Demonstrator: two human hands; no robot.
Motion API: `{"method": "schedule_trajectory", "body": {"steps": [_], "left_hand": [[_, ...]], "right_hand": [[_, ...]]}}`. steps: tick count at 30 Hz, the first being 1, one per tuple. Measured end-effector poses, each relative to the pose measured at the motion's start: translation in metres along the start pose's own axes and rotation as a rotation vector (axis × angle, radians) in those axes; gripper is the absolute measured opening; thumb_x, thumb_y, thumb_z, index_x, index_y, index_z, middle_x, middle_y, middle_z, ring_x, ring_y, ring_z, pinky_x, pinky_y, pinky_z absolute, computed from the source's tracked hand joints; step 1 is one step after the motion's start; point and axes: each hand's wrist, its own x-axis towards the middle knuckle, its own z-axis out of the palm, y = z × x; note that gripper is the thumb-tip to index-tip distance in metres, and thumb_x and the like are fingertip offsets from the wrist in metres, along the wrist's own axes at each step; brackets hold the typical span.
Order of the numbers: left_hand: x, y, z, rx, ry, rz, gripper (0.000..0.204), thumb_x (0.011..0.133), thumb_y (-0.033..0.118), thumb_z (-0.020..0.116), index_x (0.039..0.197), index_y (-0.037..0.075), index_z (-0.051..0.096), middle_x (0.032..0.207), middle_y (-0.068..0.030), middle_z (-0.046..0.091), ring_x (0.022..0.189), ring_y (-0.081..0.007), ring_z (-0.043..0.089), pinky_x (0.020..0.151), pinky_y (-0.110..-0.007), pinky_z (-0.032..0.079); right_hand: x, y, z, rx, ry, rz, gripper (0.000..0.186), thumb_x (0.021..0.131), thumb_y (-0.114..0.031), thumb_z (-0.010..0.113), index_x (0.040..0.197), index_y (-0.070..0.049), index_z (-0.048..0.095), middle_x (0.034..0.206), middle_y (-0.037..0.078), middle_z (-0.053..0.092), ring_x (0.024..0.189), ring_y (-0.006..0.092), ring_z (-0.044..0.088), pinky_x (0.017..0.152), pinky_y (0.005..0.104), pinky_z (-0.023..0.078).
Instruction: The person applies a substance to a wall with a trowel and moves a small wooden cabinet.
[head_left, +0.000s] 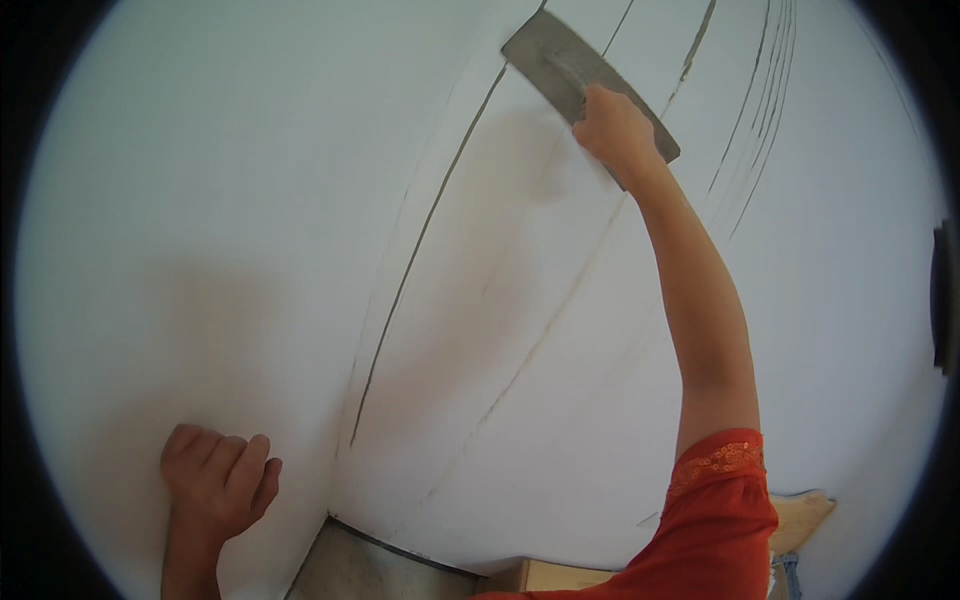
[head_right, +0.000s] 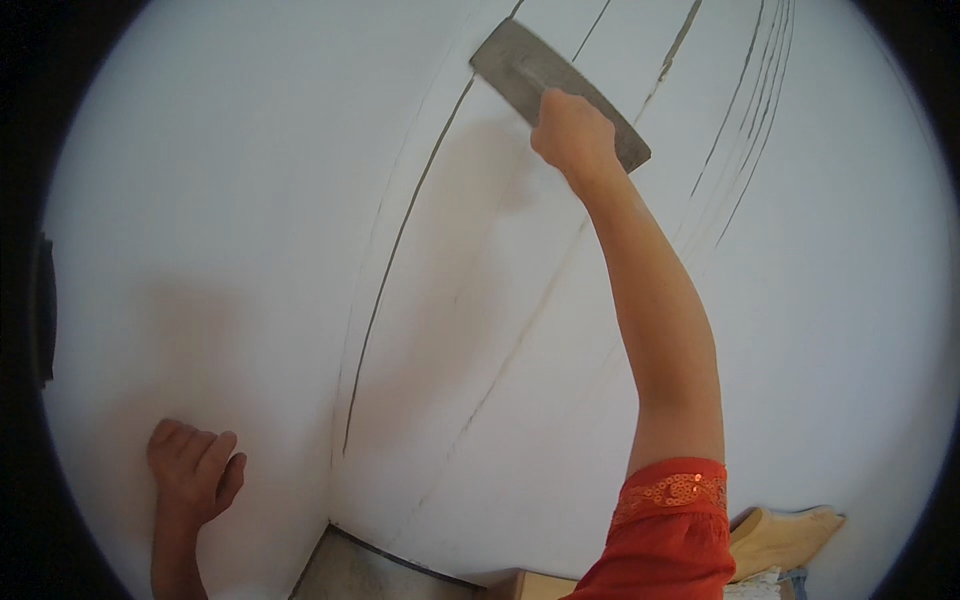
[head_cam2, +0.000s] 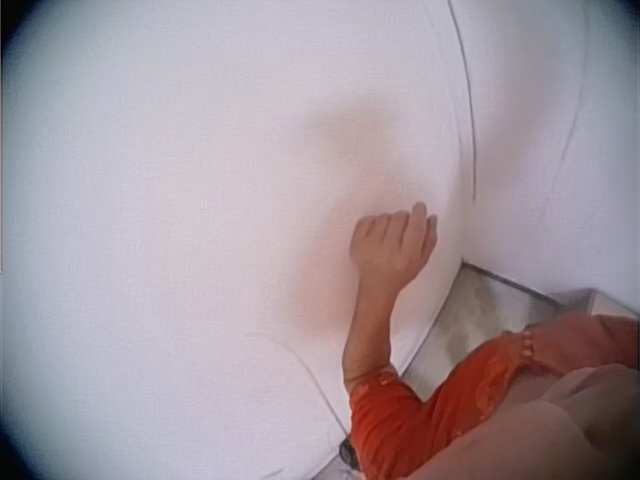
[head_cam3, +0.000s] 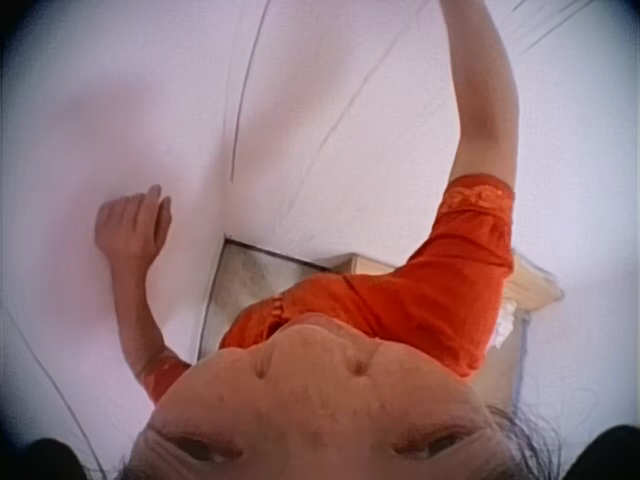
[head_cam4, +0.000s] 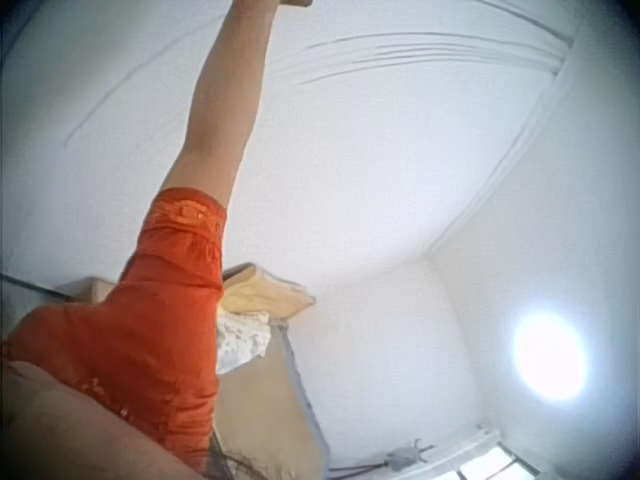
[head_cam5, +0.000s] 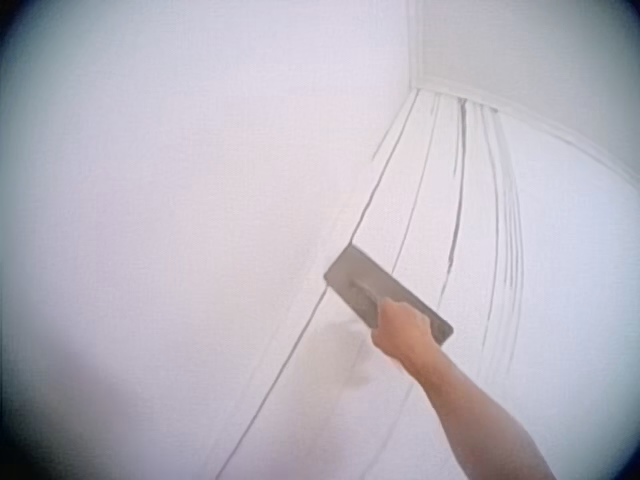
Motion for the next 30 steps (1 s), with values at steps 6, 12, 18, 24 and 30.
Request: {"method": "schedule_trajectory", "body": {"steps": [6, 12, 18, 24, 30], "left_hand": [[-0.007, 0.004, -0.005, -0.031, -0.055, -0.03, 0.018, 0.061, 0.01, 0.063, 0.076, 0.006, 0.054, 0.059, -0.0027, 0.047, 0.05, -0.0183, 0.044, 0.051, -0.031, 0.033], [-0.003, 0.002, 0.0, -0.002, 0.005, 0.002, 0.019, 0.059, 0.011, 0.064, 0.074, 0.007, 0.054, 0.056, -0.0009, 0.044, 0.047, -0.0159, 0.042, 0.048, -0.03, 0.032], [-0.005, 0.005, -0.002, -0.016, -0.006, -0.013, 0.019, 0.058, 0.011, 0.064, 0.074, 0.007, 0.054, 0.055, -0.0005, 0.044, 0.047, -0.0159, 0.042, 0.048, -0.029, 0.032], [-0.01, 0.002, 0.0, -0.017, -0.033, -0.026, 0.021, 0.056, 0.01, 0.064, 0.074, 0.008, 0.054, 0.056, -0.0004, 0.044, 0.047, -0.016, 0.042, 0.048, -0.03, 0.032], [-0.006, 0.0, -0.003, -0.024, -0.085, -0.033, 0.022, 0.06, 0.01, 0.064, 0.079, 0.007, 0.054, 0.061, -0.0017, 0.049, 0.05, -0.0186, 0.044, 0.051, -0.031, 0.034]], "right_hand": [[0.009, -0.003, -0.023, -0.032, 0.103, -0.05, 0.013, 0.069, -0.006, 0.051, 0.079, -0.001, 0.057, 0.083, 0.017, 0.061, 0.081, 0.0345, 0.058, 0.067, 0.0434, 0.047], [-0.013, -0.004, 0.008, -0.005, 0.009, -0.097, 0.012, 0.069, -0.005, 0.05, 0.079, -0.001, 0.054, 0.079, 0.018, 0.06, 0.077, 0.0363, 0.058, 0.066, 0.0449, 0.046], [-0.047, -0.011, 0.027, 0.059, -0.071, -0.23, 0.012, 0.068, -0.006, 0.051, 0.079, -0.001, 0.051, 0.078, 0.018, 0.059, 0.077, 0.0361, 0.057, 0.065, 0.0456, 0.045], [-0.028, -0.01, 0.015, 0.046, 0.029, -0.097, 0.01, 0.068, -0.006, 0.051, 0.077, -0.002, 0.05, 0.076, 0.018, 0.059, 0.074, 0.0364, 0.057, 0.062, 0.0462, 0.044], [-0.089, -0.021, 0.048, 0.072, -0.043, -0.228, 0.007, 0.067, -0.003, 0.051, 0.073, -0.002, 0.047, 0.067, 0.018, 0.057, 0.066, 0.0377, 0.056, 0.056, 0.0475, 0.043]]}}
